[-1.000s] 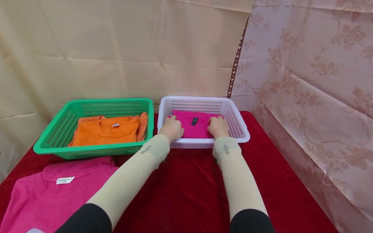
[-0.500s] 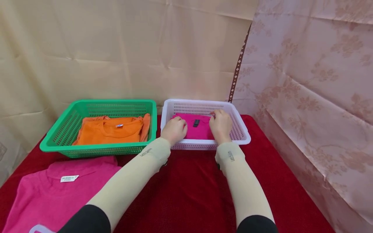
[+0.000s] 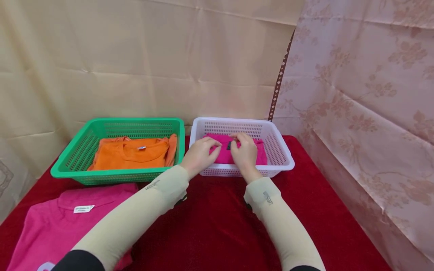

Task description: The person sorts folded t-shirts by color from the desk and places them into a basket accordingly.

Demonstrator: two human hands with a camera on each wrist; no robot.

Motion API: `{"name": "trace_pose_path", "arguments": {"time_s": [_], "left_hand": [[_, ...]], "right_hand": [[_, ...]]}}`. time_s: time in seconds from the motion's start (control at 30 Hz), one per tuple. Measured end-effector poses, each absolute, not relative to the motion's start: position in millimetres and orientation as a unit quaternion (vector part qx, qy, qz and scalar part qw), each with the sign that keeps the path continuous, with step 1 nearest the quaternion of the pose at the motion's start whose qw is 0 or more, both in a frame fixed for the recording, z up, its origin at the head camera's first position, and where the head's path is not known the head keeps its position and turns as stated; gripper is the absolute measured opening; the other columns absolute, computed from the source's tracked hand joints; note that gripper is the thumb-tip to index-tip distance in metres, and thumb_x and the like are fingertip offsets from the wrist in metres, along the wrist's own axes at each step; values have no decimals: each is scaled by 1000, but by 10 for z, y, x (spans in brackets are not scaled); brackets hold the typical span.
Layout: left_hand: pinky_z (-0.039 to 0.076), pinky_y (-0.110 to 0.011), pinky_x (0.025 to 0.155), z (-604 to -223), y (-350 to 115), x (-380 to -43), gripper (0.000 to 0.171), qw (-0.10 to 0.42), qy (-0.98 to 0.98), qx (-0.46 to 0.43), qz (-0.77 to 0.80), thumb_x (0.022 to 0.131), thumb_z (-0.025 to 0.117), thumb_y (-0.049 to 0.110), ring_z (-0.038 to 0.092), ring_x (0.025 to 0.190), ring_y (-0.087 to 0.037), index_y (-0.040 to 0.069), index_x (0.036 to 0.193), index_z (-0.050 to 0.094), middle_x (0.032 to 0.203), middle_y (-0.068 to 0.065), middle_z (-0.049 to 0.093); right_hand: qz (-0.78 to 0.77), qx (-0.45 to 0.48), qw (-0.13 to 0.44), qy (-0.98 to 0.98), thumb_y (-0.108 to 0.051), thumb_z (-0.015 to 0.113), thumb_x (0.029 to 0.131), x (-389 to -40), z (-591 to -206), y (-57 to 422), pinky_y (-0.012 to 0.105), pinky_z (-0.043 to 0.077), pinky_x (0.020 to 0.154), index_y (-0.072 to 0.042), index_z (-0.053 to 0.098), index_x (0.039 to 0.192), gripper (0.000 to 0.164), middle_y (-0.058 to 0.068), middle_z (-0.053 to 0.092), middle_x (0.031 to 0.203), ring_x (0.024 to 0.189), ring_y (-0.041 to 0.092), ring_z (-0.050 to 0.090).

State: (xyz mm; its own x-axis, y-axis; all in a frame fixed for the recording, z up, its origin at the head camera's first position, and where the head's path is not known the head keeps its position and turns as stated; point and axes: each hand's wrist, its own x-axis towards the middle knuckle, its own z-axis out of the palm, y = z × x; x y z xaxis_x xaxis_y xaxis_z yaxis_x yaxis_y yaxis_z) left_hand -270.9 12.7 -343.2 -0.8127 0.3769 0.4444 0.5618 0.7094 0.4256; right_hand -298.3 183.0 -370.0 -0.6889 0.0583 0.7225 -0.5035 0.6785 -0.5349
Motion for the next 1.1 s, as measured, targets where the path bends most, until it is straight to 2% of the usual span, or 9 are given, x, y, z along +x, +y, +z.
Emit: {"name": "trace_pose_path", "arguments": {"time_s": [0.23,0.4,0.5,0.63,0.83,0.97,1.1], "left_hand": [[52,-38,99,-3340,-125,-2420,25,146,-912,-257,-285,99,57,24,63,112,-24,11,112,74,115,-6,72],[54,-36,93,-3279,-325,-2218,23,156,-906,-254,-302,98,60,24,64,104,-21,11,111,74,110,-4,72],[55,-33,84,-3258,-433,-2098,21,163,-897,-249,-328,98,61,23,63,97,-20,11,108,75,106,-2,72],[54,-32,77,-3230,-568,-1944,18,168,-883,-243,-366,97,62,22,62,90,-18,12,106,75,104,0,72],[56,-33,80,-3161,-809,-1728,20,158,-869,-221,-414,96,65,23,63,90,-13,13,111,74,106,2,72],[57,-33,78,-3129,-993,-1605,21,160,-863,-208,-431,96,66,20,65,90,-11,11,113,73,106,2,72],[57,-31,76,-3133,-1199,-1499,20,171,-863,-187,-436,97,65,20,65,89,-9,13,114,73,105,3,73]], "right_hand": [[488,142,297,-809,4,58,87,-2704,-3628,1606,20,50,75,0,75,98,20,17,73,94,85,26,67],[525,151,240,-802,-6,65,93,-2480,-3546,1480,20,49,73,-2,73,104,15,14,74,100,86,11,64],[559,149,200,-791,-7,66,93,-2353,-3525,1410,18,47,69,-1,72,106,16,15,73,104,83,5,61],[606,150,155,-765,0,65,91,-2215,-3526,1318,18,50,73,3,70,108,18,21,72,106,84,7,62],[670,149,82,-722,4,61,92,-2028,-3555,1195,24,56,84,8,65,113,22,26,68,111,92,11,66],[702,152,42,-695,5,59,93,-1903,-3584,1122,26,57,82,14,61,116,24,31,65,110,90,13,67],[712,152,12,-685,4,58,94,-1812,-3614,1048,28,58,81,14,59,117,25,31,65,110,88,15,68]]}}
